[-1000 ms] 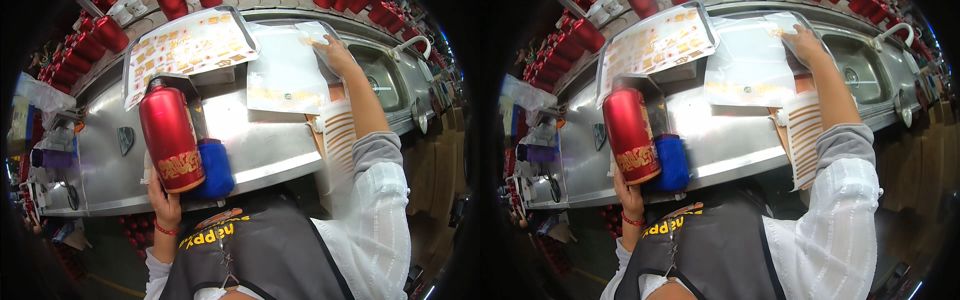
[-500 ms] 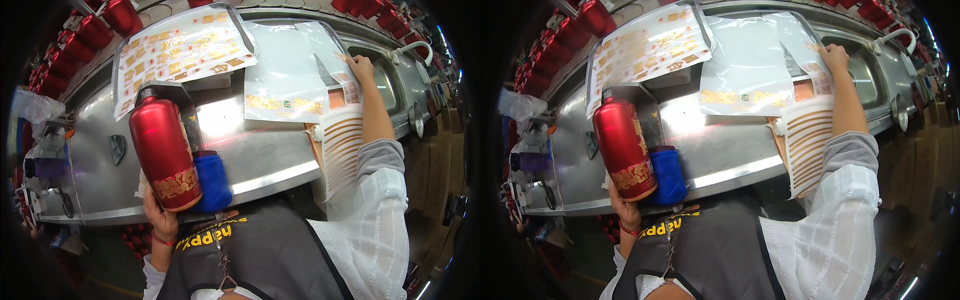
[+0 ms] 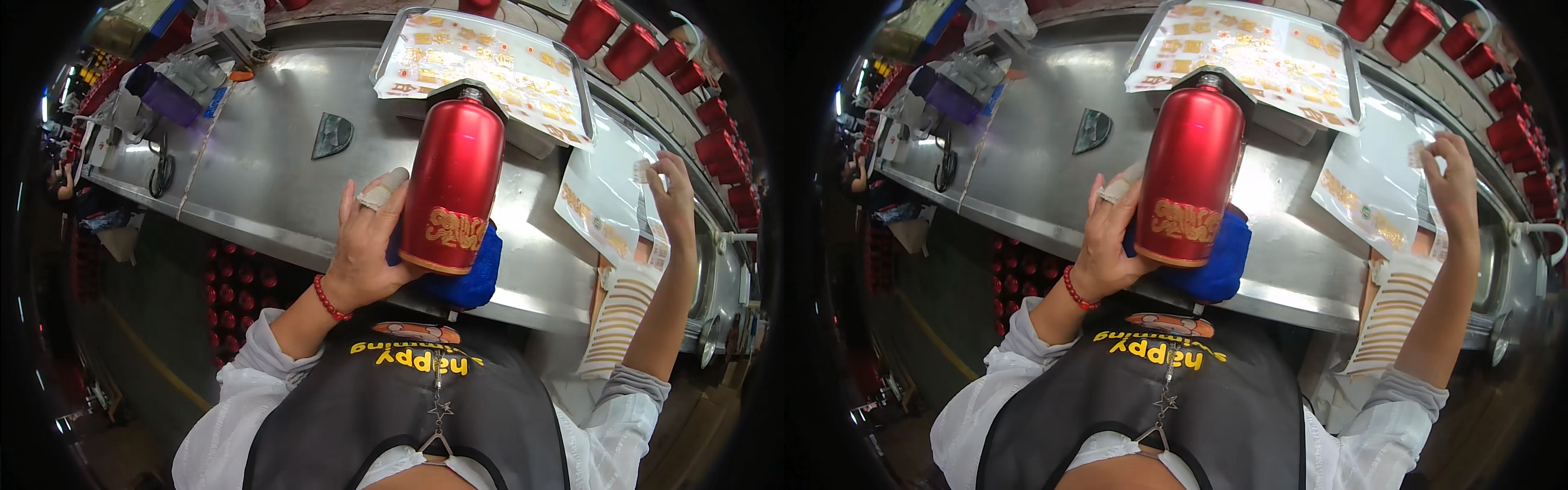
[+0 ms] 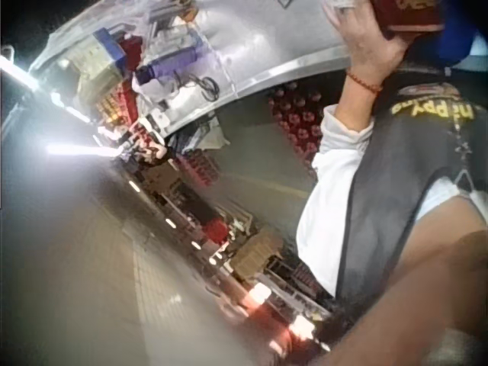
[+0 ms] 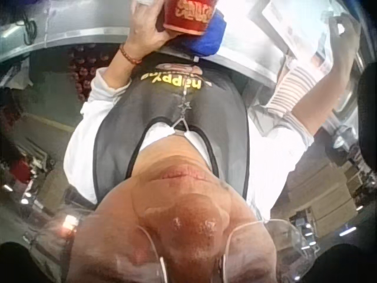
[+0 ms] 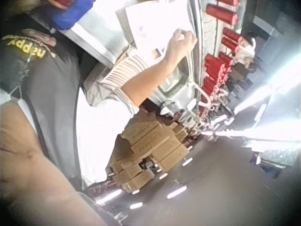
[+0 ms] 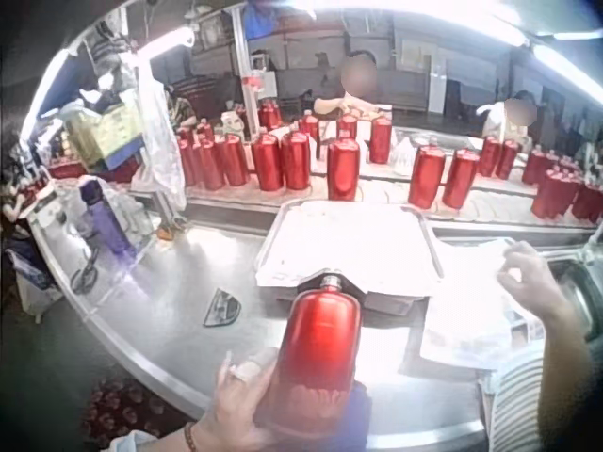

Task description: The person applies printed labels to red cylindrical bottles. They peel labels from sheets, align and smooth them onto the bottle surface, and rotate the bottle to cover different sides. The person handles multiple bottles one at a time and uses a small tool to press labels into place.

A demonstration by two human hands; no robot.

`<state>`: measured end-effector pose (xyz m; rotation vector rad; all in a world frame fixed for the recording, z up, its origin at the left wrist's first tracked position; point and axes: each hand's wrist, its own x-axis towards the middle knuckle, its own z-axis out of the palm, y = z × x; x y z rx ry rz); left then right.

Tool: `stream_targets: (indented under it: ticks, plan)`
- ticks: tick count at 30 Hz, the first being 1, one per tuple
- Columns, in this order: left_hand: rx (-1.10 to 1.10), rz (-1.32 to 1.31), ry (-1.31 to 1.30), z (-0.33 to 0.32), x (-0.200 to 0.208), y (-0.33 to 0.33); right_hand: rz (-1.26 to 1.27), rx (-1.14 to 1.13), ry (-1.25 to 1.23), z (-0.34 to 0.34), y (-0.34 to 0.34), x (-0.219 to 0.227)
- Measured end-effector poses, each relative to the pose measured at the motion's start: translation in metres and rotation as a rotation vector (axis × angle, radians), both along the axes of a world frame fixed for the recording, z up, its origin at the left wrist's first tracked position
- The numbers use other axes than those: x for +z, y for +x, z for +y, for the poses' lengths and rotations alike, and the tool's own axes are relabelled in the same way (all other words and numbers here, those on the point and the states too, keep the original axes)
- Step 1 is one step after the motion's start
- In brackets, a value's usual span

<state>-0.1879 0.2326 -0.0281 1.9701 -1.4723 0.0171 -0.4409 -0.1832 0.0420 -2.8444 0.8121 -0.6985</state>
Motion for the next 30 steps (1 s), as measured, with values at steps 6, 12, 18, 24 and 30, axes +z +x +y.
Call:
stream_targets:
  ticks: [6, 12, 18, 24, 30]
  plan:
    - [0.066, -0.22, -0.134, 0.003, 0.023, -0.009, -0.034, 0.505, 0.454, 0.152, 0.084, 0.076]
    - [0.045, -0.039, -0.133, -0.01, 0.008, -0.012, -0.062, 0.643, 0.322, 0.196, 0.136, 0.053]
    - [0.023, -0.071, -0.127, -0.01, 0.007, -0.007, -0.097, 0.594, 0.195, 0.198, 0.152, 0.039]
    - [-0.136, 0.105, -0.112, -0.006, 0.013, 0.005, -0.07, 0.566, 0.23, 0.196, 0.156, 0.041]
    - [-0.2, 0.812, -0.327, -0.047, 0.026, 0.023, -0.131, 0.541, 0.321, 0.199, 0.16, 0.034]
